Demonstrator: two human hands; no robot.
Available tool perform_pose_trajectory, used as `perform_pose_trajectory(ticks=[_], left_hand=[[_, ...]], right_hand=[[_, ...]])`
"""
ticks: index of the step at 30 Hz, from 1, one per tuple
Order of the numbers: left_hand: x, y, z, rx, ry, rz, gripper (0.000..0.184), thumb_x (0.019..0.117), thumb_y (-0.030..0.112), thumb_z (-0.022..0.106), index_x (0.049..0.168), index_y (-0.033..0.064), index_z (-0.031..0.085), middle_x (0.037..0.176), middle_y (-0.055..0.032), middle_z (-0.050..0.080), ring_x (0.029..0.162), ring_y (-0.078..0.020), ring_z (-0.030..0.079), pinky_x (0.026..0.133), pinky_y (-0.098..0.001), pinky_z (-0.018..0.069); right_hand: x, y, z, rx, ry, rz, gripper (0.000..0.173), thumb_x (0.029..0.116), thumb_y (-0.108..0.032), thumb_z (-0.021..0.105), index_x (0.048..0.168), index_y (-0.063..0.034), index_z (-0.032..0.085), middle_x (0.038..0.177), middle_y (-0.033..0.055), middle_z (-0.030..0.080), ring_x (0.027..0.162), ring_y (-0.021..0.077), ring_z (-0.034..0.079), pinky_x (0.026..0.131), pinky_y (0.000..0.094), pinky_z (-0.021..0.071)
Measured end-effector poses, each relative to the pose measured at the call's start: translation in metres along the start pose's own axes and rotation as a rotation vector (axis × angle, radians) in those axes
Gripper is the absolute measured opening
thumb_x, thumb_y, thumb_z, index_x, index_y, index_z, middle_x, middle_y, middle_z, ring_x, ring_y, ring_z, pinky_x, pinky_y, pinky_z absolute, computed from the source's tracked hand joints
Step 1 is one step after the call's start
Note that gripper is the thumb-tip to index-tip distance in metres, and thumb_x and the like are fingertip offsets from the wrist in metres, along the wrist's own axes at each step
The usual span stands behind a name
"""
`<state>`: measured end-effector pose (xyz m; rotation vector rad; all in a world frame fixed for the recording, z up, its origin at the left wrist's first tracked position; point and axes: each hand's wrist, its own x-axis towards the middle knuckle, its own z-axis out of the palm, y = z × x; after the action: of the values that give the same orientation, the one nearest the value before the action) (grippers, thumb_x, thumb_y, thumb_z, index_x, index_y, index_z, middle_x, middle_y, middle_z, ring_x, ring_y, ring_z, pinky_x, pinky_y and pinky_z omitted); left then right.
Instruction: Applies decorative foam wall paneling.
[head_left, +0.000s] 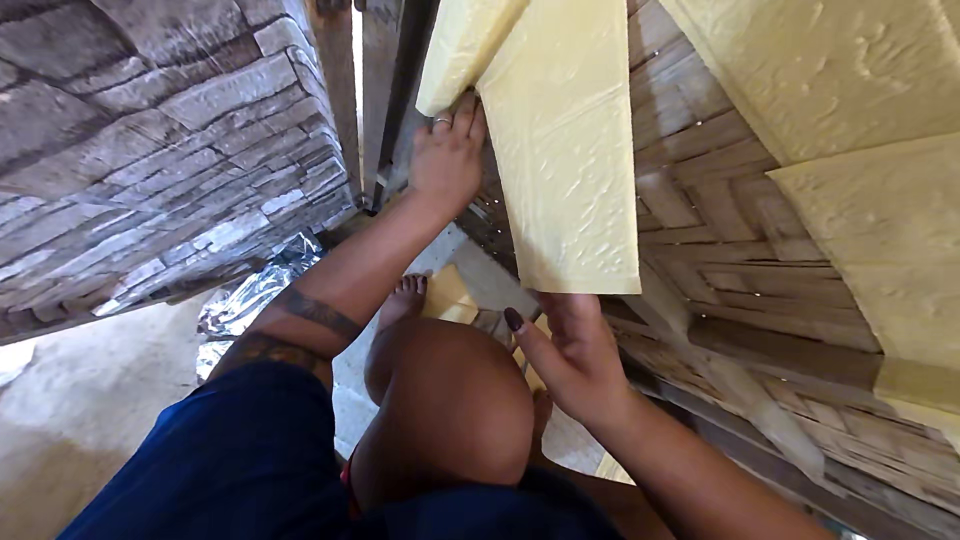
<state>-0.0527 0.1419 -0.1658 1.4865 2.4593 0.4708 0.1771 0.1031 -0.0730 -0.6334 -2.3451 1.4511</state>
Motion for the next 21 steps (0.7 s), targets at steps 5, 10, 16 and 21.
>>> perform_pose_trajectory(ticks=[5,10,16,21], left_hand=[[0.003,0.0,-0.002,0.015,0.021,0.007,0.054,0.0987,0.006,0.047,0.153,0.0039,0.043,0.16,-0.014,0.041,0.137,-0.0411,0.049,0.093,-0.061,0.0466],[-0.012,-0.008,-0.015,-0.32,0.186,0.058,0.04,0.0954,0.003,0.048,0.134,-0.0015,0.057,0.146,-0.0214,0.054,0.135,-0.0408,0.052,0.106,-0.0557,0.0454],[0.001,-0.012,0.006,-0.811,0.453,0.318,0.053,0.1002,0.01,0.038,0.151,-0.0053,0.041,0.156,-0.0239,0.042,0.147,-0.03,0.04,0.12,-0.0404,0.0349],[0.009,-0.007,0.021,-0.862,0.367,0.282,0.059,0.105,0.021,0.032,0.159,-0.0024,0.028,0.166,-0.021,0.025,0.154,-0.029,0.026,0.125,-0.0448,0.0253]], right_hand=[[0.001,-0.001,-0.001,0.01,0.002,-0.001,0.055,0.0978,-0.015,0.062,0.148,-0.0059,0.04,0.139,0.0122,0.055,0.129,0.019,0.057,0.107,0.0418,0.0525],[-0.001,0.002,0.001,0.004,0.011,-0.006,0.055,0.0983,-0.016,0.063,0.147,-0.0045,0.04,0.138,0.0128,0.056,0.129,0.0197,0.057,0.107,0.0425,0.0519],[-0.003,0.005,0.002,-0.027,0.011,-0.016,0.054,0.0983,-0.016,0.062,0.146,-0.0022,0.04,0.136,0.0127,0.058,0.129,0.0182,0.057,0.108,0.0416,0.0511],[-0.003,0.007,0.001,-0.01,0.029,-0.006,0.055,0.0977,-0.016,0.062,0.146,-0.0035,0.04,0.137,0.0124,0.057,0.128,0.0184,0.057,0.107,0.0415,0.0522]])
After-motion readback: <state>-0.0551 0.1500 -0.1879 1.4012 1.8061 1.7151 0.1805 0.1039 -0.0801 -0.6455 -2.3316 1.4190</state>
